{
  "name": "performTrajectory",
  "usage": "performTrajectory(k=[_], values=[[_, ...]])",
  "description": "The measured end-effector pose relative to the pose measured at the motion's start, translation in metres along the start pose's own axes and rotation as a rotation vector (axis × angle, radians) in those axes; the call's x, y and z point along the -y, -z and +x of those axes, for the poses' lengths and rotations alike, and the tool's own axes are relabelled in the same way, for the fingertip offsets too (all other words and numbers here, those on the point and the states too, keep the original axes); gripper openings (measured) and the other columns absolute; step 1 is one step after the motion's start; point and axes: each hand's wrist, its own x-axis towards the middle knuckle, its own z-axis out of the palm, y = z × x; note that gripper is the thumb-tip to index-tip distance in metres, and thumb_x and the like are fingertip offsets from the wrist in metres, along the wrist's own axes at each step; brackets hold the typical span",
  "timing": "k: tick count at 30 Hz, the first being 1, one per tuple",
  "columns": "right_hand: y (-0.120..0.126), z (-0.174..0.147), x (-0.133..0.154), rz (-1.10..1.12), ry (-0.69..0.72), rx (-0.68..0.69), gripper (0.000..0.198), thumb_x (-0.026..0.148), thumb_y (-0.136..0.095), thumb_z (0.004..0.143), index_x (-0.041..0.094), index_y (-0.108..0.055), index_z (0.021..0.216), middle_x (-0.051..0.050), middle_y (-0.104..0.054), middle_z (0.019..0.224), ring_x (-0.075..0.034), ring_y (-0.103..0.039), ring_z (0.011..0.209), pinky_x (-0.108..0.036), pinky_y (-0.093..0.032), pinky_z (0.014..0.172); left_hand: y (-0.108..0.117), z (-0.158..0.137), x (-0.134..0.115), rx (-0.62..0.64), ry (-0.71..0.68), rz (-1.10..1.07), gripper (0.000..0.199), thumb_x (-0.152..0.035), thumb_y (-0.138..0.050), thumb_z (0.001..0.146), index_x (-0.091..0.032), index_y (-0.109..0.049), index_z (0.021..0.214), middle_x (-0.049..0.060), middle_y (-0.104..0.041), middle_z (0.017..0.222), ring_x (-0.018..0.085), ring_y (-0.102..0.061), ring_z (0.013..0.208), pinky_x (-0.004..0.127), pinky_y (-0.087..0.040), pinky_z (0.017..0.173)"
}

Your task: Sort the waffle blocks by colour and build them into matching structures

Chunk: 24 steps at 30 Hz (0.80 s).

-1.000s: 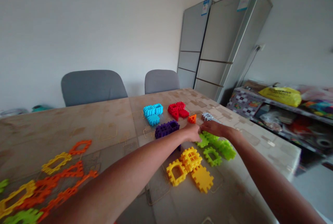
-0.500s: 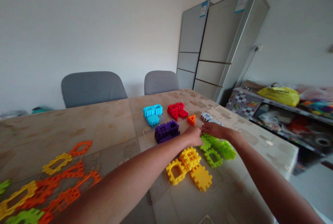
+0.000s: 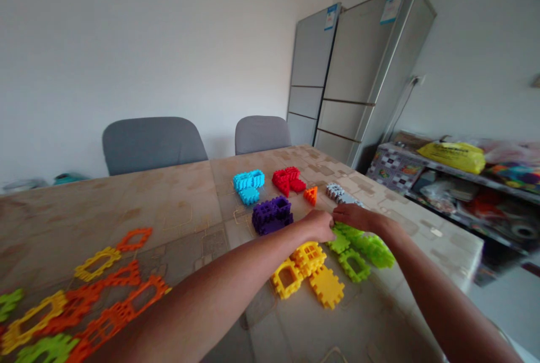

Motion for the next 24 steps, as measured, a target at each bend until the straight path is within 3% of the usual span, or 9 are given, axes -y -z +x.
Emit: performTrajectory(k=[5,8,11,14,18,20,24], values=[[0.01,-0.007,0.006,0.056,0.019,-0.06,0.035,0.039,-0.047,0.101,0.02,-0.071,0.084,-0.008,-0.073,0.092,-0.021,-0.066,0.088,-0.034,-0.051,0.084,0.016,-0.011,-0.003,0.028,-0.014,-0.011,0.029,-0.034,-0.066,0.097,-0.016,-0.062,0.119,0.007,-0.064,0.118,0.024,-0.066,0.099,0.042,-0.058,0.084],[0.021,-0.01,0.013,0.089,0.027,-0.152,0.041,0.043,-0.041,0.101,0.02,-0.072,0.086,-0.009,-0.074,0.093,-0.022,-0.066,0.086,-0.032,-0.05,0.08,0.035,-0.029,-0.003,-0.073,-0.057,-0.06,0.029,-0.034,-0.066,0.097,-0.016,-0.062,0.119,0.008,-0.064,0.12,0.024,-0.066,0.1,0.043,-0.058,0.086],[0.033,-0.012,0.03,0.106,0.051,-0.259,0.041,0.04,-0.038,0.101,0.018,-0.071,0.089,-0.01,-0.073,0.091,-0.023,-0.065,0.083,-0.033,-0.048,0.077,0.059,-0.066,-0.003,-0.195,-0.111,-0.122,0.023,-0.026,-0.068,0.095,-0.015,-0.064,0.115,0.007,-0.067,0.114,0.023,-0.067,0.098,0.042,-0.058,0.086],[0.041,-0.016,0.067,0.119,0.13,-0.342,0.033,0.032,-0.04,0.1,0.017,-0.069,0.099,-0.011,-0.072,0.098,-0.023,-0.064,0.087,-0.034,-0.047,0.079,0.082,-0.125,-0.002,-0.319,-0.141,-0.176,0.025,-0.007,-0.062,0.09,-0.016,-0.068,0.113,0.005,-0.073,0.107,0.016,-0.069,0.094,0.029,-0.056,0.085],[0.035,-0.036,0.156,0.194,0.373,-0.363,0.026,0.028,-0.043,0.102,0.019,-0.067,0.108,-0.008,-0.071,0.103,-0.019,-0.064,0.09,-0.031,-0.047,0.084,0.087,-0.234,0.01,-0.53,-0.134,-0.16,0.027,-0.012,-0.057,0.09,-0.022,-0.071,0.11,0.0,-0.075,0.105,0.014,-0.07,0.092,0.024,-0.055,0.083],[0.021,-0.052,0.207,0.235,0.528,-0.32,0.022,0.02,-0.045,0.1,0.019,-0.066,0.108,-0.007,-0.07,0.102,-0.018,-0.063,0.094,-0.028,-0.046,0.083,0.072,-0.293,0.027,-0.599,-0.071,-0.049,0.026,-0.019,-0.057,0.091,-0.031,-0.072,0.11,-0.005,-0.075,0.107,0.015,-0.071,0.097,0.024,-0.056,0.088],[-0.014,-0.075,0.285,0.118,0.778,-0.075,0.012,0.016,-0.056,0.095,0.02,-0.067,0.097,-0.002,-0.071,0.088,-0.015,-0.063,0.085,-0.025,-0.043,0.074,0.017,-0.398,0.079,-0.685,0.104,0.2,0.027,-0.029,-0.058,0.094,-0.043,-0.068,0.115,-0.01,-0.074,0.113,0.017,-0.072,0.101,0.024,-0.059,0.089]])
